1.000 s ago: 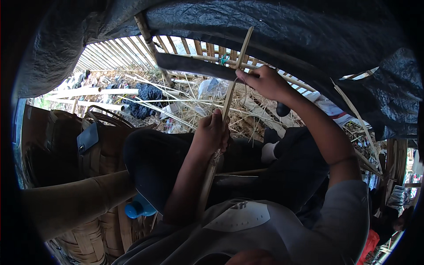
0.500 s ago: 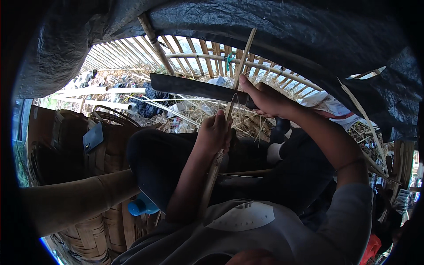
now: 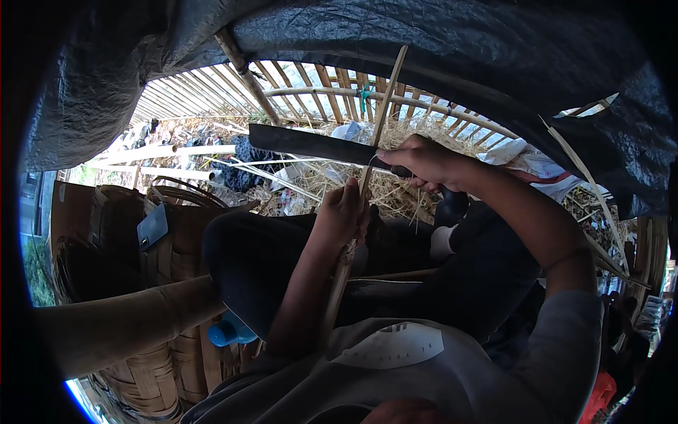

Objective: The person uses a large blade to shave and thin a long strip of bamboo, repeatedly drawing the edge along the surface to remove layers.

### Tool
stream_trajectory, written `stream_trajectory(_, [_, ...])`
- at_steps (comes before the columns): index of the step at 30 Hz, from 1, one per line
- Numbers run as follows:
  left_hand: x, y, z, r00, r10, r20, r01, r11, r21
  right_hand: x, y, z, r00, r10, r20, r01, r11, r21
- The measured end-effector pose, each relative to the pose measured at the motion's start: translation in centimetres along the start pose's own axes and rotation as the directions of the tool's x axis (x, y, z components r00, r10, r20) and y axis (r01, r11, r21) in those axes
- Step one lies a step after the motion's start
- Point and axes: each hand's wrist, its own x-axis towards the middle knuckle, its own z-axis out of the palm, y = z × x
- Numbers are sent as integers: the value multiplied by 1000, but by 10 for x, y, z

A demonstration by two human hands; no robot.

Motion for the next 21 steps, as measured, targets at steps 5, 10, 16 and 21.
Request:
stream_trajectory(5, [-2, 4, -1, 1000, -6, 7, 6, 999, -36, -11, -7, 0, 991, 35, 126, -61, 976, 207])
stream_trajectory(10, [1, -2, -1, 1000, -2, 26, 3, 999, -42, -7, 0, -4, 989, -45, 140, 51, 998, -38])
stream_trajectory(16, [0, -1, 0, 1000, -6, 3, 6, 1000, 30, -8, -2, 2, 996, -6, 85, 16, 994, -111])
stream_trajectory(21, [3, -4, -1, 1000, -3, 0, 3, 1000, 11, -3, 2, 3, 998, -20, 55, 26, 995, -94])
